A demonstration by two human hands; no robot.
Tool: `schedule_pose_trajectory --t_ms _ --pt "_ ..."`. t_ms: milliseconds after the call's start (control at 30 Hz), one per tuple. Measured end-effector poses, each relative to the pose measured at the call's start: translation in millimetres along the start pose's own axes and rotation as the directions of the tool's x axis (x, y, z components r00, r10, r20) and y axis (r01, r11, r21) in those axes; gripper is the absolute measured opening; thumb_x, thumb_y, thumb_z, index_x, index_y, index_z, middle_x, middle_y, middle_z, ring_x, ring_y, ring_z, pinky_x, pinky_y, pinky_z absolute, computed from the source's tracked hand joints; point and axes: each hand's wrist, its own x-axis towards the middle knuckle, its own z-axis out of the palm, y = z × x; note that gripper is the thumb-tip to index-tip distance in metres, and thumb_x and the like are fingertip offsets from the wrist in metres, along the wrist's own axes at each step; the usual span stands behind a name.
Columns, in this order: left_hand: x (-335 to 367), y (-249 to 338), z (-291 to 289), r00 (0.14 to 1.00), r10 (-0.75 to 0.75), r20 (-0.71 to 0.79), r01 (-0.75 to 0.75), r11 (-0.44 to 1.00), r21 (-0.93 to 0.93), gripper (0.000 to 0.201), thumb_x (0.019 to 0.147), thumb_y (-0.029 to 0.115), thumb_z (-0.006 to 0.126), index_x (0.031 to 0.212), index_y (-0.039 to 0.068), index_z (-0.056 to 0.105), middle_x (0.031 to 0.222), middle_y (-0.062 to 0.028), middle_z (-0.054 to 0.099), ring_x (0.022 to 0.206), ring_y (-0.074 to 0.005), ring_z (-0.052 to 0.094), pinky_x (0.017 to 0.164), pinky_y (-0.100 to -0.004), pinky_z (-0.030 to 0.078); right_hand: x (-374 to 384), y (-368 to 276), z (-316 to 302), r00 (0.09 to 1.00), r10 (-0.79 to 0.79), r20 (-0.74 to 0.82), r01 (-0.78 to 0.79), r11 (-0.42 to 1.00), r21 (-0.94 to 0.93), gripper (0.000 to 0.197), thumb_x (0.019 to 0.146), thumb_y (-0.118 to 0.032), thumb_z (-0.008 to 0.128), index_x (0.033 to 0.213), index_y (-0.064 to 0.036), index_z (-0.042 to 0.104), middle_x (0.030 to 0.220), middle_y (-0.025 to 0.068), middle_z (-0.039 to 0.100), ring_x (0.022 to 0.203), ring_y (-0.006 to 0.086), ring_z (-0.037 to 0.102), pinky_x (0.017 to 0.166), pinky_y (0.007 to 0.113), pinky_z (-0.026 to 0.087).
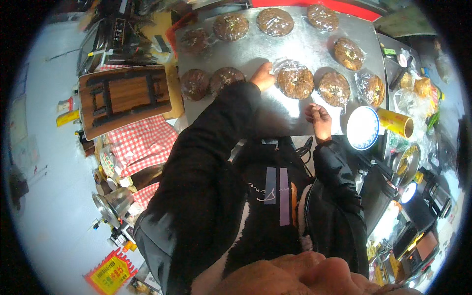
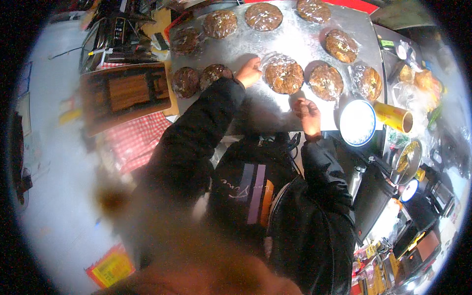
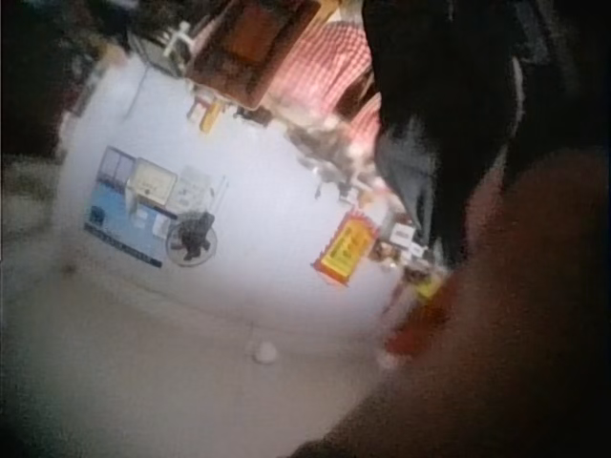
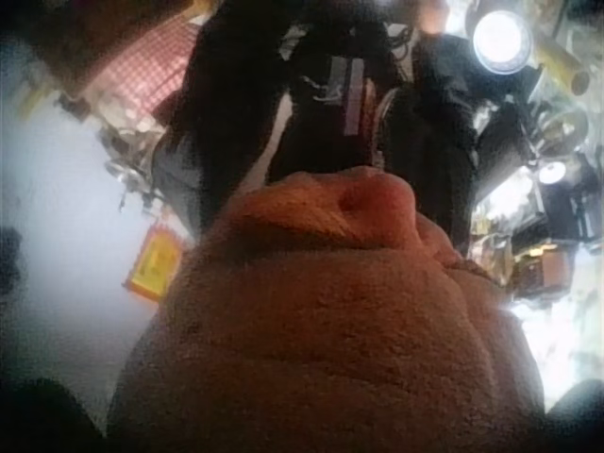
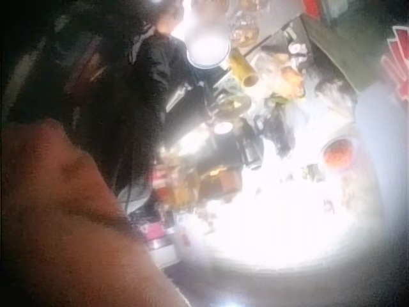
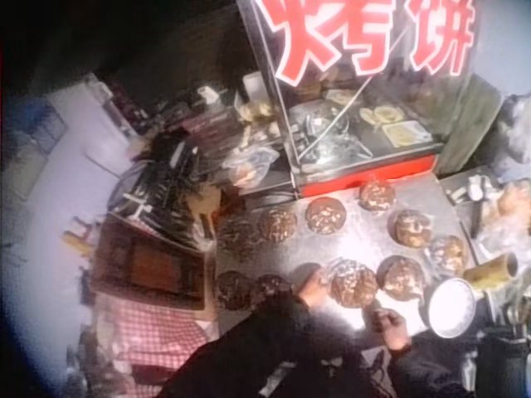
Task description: The person wraps several round loaves of bread in plastic wrap on a metal countertop. They pick up each loaf, stretch the wrap around it, smooth the film, and place the wrapped loaf back on the counter.
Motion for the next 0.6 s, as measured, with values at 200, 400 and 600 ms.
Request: schedule_pose_trajectory --t_ms 200,400,600 --pt "-16 -24 5 0.983 -0.097 -0.156 0.120 0.982 0.144 0.052 0.076 0.008 0.073 0.127 0.000 0.062 0.103 -0.0103 0.072 0.098 -0.0227 0.068 0.085 -0.0344 0.053 23 -54 0 0.933 -0.359 0.023 0.330 0.828 -0.453 0.016 0.101 -0.010 0.059 0.113 -0.0031 0.068 0.102 0.0046 0.069 0.097 0.0122 0.061 0.087 0.027 0.049" --pt "-18 -30 7 0.980 -0.078 -0.182 0.102 0.986 0.131 0.041 0.078 0.015 0.077 0.115 -0.003 0.067 0.096 -0.0122 0.074 0.089 -0.0225 0.071 0.083 -0.0335 0.055 77 -103 17 0.915 -0.365 0.171 0.395 0.727 -0.562 0.024 0.100 -0.012 0.059 0.120 -0.0016 0.065 0.110 0.0112 0.071 0.105 0.0148 0.064 0.092 0.030 0.050" --pt "-32 -11 1 0.954 -0.038 -0.296 0.087 0.984 0.153 0.030 0.084 0.025 0.074 0.102 0.000 0.073 0.093 -0.0171 0.074 0.087 -0.0255 0.072 0.081 -0.0348 0.055 102 -123 37 0.950 -0.246 0.190 0.310 0.716 -0.625 0.029 0.096 -0.012 0.062 0.123 -0.0036 0.065 0.101 0.0144 0.073 0.091 0.0248 0.070 0.084 0.035 0.053"
